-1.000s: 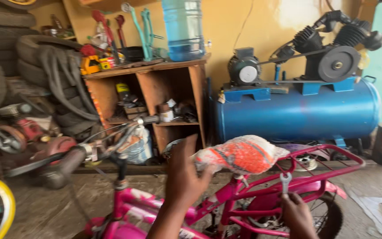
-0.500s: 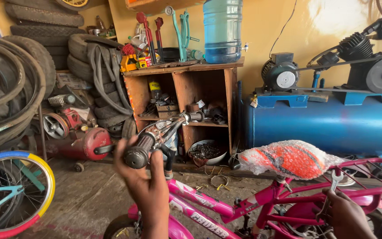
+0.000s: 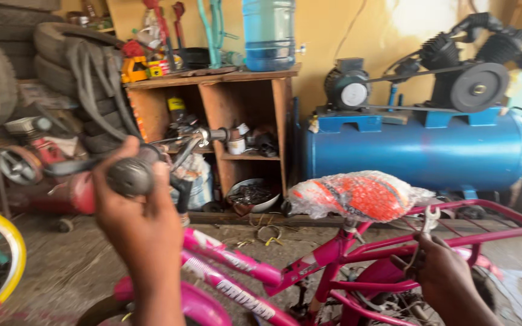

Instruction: The person unwraps a new orange bicycle seat, removes the old seat post assembly from the pink bicycle frame using pliers, and installs the new seat onto the post, securing it with a wrench.

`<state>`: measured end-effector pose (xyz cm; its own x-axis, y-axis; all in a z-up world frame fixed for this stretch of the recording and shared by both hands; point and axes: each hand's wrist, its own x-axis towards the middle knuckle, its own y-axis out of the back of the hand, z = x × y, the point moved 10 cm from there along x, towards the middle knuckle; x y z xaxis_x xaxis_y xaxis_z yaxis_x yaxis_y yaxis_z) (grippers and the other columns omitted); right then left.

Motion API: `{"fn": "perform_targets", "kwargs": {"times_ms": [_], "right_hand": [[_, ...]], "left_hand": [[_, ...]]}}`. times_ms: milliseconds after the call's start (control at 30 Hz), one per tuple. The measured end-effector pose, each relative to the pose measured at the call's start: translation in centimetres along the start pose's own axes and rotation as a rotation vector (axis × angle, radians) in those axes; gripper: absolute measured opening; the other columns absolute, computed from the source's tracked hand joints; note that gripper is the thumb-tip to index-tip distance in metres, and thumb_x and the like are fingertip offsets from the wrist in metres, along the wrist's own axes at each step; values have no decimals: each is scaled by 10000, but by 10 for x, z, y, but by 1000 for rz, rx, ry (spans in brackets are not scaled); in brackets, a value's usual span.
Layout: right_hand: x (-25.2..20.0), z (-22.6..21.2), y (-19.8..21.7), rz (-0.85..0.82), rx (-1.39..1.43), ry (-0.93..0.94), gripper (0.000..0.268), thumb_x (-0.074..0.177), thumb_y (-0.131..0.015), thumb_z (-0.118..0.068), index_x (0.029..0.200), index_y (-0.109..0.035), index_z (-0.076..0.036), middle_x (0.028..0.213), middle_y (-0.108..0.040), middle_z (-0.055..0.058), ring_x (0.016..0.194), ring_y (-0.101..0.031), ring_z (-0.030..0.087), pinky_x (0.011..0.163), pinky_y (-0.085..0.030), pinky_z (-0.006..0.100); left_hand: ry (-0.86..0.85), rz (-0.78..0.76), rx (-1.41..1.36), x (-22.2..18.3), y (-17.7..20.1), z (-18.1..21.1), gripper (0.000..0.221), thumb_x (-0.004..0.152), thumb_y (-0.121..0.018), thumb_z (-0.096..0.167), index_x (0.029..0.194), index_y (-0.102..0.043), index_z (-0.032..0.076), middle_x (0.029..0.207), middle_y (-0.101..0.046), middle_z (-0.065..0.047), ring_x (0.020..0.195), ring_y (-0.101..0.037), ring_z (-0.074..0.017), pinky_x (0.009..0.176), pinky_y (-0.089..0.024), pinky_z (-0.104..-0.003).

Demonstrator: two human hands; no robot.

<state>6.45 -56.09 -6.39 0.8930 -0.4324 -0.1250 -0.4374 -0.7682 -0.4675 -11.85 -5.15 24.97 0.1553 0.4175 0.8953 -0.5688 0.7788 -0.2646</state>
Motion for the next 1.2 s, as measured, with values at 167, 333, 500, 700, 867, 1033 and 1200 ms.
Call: {"fn": "perform_targets", "kwargs": {"times_ms": [167,333,500,700,867,1033,1200], "right_hand": [[-17,-19,4,35,64,10,384,1068,-492,-216,1369,-510,22,1002,-584,134,826,-658,243,851,-616,454],[-33,-39,-20,-37,88,36,401,1069,-502,-195,1407,-489,20,1064,-597,143,895,-680,276,849,-621,436],[-42,-27,-33,-112,0,-9,417,1061,-502,-208,1405,-510,26,1039,-625,167,872,-678,261,869,-608,414],[-31,5,-60,-213,-130,-7,380,1052,-526,-241,1347,-539,-1,1036,-613,122,822,-668,226,802,-621,373],[-17,23,-75,-241,-189,-28,332,1059,-493,-269,1264,-571,-20,925,-683,114,688,-616,222,538,-459,360],[0,33,-89,-175,-280,-85,326,1051,-501,-260,1250,-573,-13,856,-660,121,624,-606,245,509,-471,374],[11,36,-103,-156,-441,-5,355,1059,-537,-273,1198,-673,24,827,-597,135,584,-605,222,506,-506,355]], "left_hand": [[-46,-21,45,15,-2,47,314,1001,-678,-32,1259,-501,-66,1342,-631,-155,1172,-673,-184,1023,-606,-309],[-86,-50,105,19,5,66,271,1039,-712,-34,1223,-519,-81,1333,-646,-177,1207,-698,-195,1027,-601,-327],[-102,8,346,6,38,59,303,1017,-755,-31,1251,-570,-86,1275,-691,-177,1128,-704,-218,974,-596,-344],[38,54,240,-17,57,7,310,931,-714,-3,1207,-579,-39,1165,-676,-129,1058,-694,-221,931,-576,-319],[61,60,-3,-24,62,-27,661,996,-701,149,1543,-375,-31,1525,-526,-264,1413,-589,-315,1250,-447,-380],[323,-456,537,-136,-59,-85,1053,836,-772,465,1597,-209,5,1610,-263,-314,1517,-232,-435,1238,-166,-557],[-110,-1185,864,-164,-192,-118,1155,728,-918,372,1574,-203,45,1605,-269,-281,1502,-233,-448,1165,-147,-642]]}}
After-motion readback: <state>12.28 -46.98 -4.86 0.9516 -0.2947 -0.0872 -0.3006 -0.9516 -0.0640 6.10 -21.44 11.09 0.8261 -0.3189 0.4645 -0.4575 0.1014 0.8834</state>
